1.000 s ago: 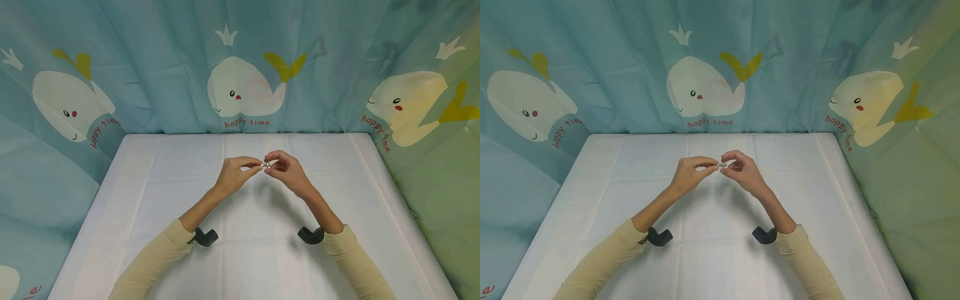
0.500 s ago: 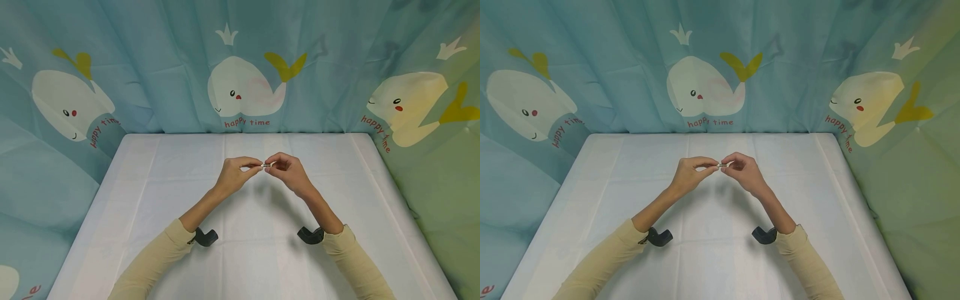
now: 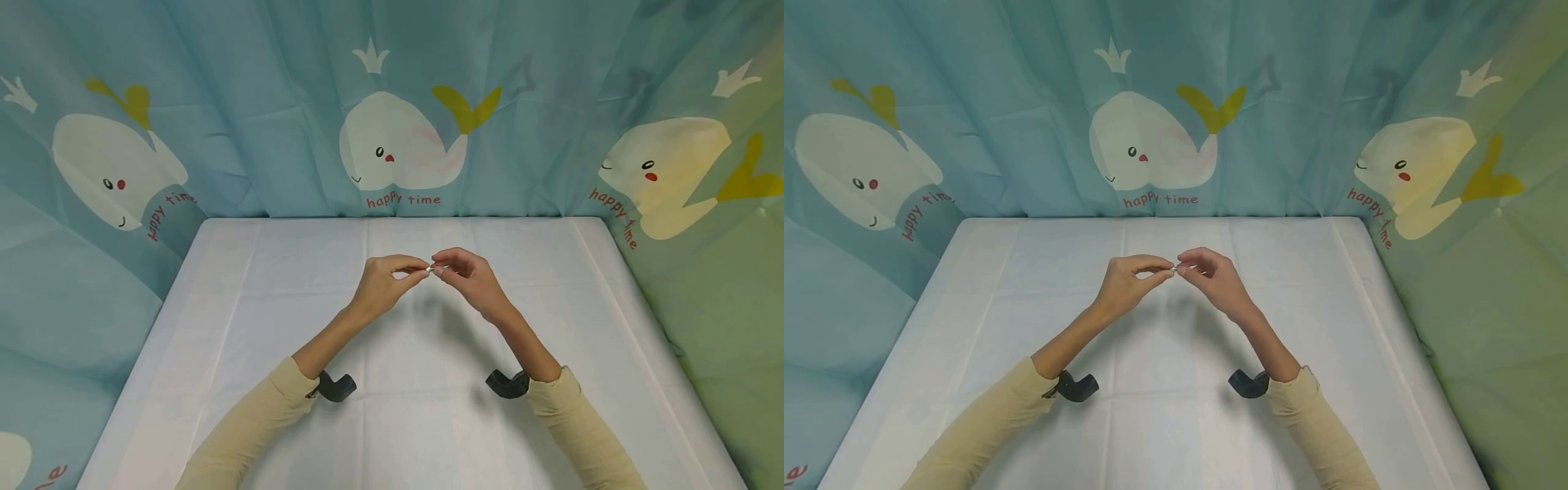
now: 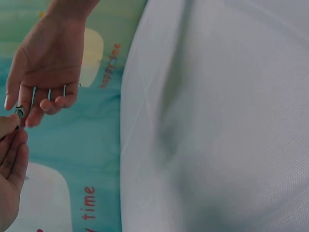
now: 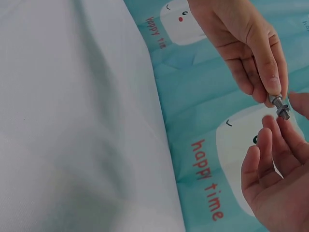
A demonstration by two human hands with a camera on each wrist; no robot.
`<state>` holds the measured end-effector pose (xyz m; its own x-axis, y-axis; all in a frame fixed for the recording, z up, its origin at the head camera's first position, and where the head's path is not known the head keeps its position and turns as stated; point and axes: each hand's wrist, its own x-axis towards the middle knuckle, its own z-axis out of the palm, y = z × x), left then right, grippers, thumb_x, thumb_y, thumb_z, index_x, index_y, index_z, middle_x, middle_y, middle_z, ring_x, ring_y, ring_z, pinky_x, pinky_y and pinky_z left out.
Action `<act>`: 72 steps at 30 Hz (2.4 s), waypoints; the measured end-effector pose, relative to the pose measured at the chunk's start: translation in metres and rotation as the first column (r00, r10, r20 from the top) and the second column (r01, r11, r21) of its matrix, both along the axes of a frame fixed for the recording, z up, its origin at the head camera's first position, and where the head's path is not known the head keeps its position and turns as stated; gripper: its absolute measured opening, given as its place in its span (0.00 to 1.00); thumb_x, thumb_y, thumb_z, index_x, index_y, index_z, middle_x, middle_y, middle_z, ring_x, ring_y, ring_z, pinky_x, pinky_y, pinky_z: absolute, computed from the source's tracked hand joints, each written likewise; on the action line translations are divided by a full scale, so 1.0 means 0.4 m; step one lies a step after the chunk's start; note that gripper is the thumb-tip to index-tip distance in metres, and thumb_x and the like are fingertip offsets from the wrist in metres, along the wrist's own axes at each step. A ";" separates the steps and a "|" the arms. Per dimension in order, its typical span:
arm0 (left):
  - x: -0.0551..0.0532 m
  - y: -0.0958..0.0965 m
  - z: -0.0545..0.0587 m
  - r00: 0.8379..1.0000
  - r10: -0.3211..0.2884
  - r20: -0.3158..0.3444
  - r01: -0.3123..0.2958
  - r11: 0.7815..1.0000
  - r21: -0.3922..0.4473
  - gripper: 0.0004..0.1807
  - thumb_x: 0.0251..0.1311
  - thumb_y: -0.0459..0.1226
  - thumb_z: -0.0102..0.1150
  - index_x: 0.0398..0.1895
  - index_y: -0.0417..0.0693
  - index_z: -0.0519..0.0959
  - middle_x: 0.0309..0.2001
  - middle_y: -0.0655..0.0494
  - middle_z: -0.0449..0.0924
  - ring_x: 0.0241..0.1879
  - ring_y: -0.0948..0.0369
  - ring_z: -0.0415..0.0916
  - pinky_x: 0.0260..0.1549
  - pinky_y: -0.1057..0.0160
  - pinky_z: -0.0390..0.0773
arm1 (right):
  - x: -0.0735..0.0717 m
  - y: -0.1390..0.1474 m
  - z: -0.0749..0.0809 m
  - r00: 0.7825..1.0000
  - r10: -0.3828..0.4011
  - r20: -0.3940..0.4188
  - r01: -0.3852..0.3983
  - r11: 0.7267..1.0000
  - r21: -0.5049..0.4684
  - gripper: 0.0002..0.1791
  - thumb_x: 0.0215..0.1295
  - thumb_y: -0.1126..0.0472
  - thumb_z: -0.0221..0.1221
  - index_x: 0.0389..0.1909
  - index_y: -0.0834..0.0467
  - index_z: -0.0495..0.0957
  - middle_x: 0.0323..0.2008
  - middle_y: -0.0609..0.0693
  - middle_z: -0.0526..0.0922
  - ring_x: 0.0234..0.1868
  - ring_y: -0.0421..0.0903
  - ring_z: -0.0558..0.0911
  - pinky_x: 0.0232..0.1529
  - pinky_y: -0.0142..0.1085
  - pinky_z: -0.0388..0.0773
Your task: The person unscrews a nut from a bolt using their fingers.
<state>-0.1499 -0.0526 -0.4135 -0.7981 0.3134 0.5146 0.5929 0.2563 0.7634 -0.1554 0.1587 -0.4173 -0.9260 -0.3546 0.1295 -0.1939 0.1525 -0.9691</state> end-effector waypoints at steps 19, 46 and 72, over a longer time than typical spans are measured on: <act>0.005 0.003 0.000 1.000 0.002 0.014 -0.002 1.000 -0.007 0.05 0.60 0.31 0.69 0.38 0.41 0.89 0.36 0.54 0.88 0.37 0.63 0.84 0.39 0.59 0.84 | 0.007 0.008 0.008 0.999 0.026 -0.029 -0.026 1.000 0.011 0.13 0.67 0.66 0.64 0.50 0.62 0.79 0.44 0.55 0.81 0.35 0.51 0.79 0.38 0.35 0.78; 0.007 0.005 0.003 1.000 0.007 0.013 -0.007 1.000 0.000 0.05 0.60 0.30 0.70 0.38 0.41 0.89 0.36 0.53 0.88 0.36 0.64 0.84 0.39 0.62 0.84 | 0.009 0.009 0.009 0.998 0.008 -0.055 -0.008 1.000 0.006 0.15 0.69 0.67 0.62 0.55 0.64 0.77 0.49 0.58 0.81 0.41 0.53 0.80 0.43 0.35 0.78; 0.005 0.009 0.007 1.000 -0.003 -0.005 0.003 1.000 -0.004 0.05 0.60 0.31 0.70 0.38 0.41 0.89 0.37 0.54 0.88 0.37 0.64 0.84 0.39 0.66 0.82 | 0.012 0.010 0.009 0.999 -0.012 -0.046 0.011 1.000 -0.008 0.13 0.70 0.66 0.61 0.52 0.65 0.78 0.45 0.58 0.82 0.41 0.47 0.81 0.45 0.37 0.79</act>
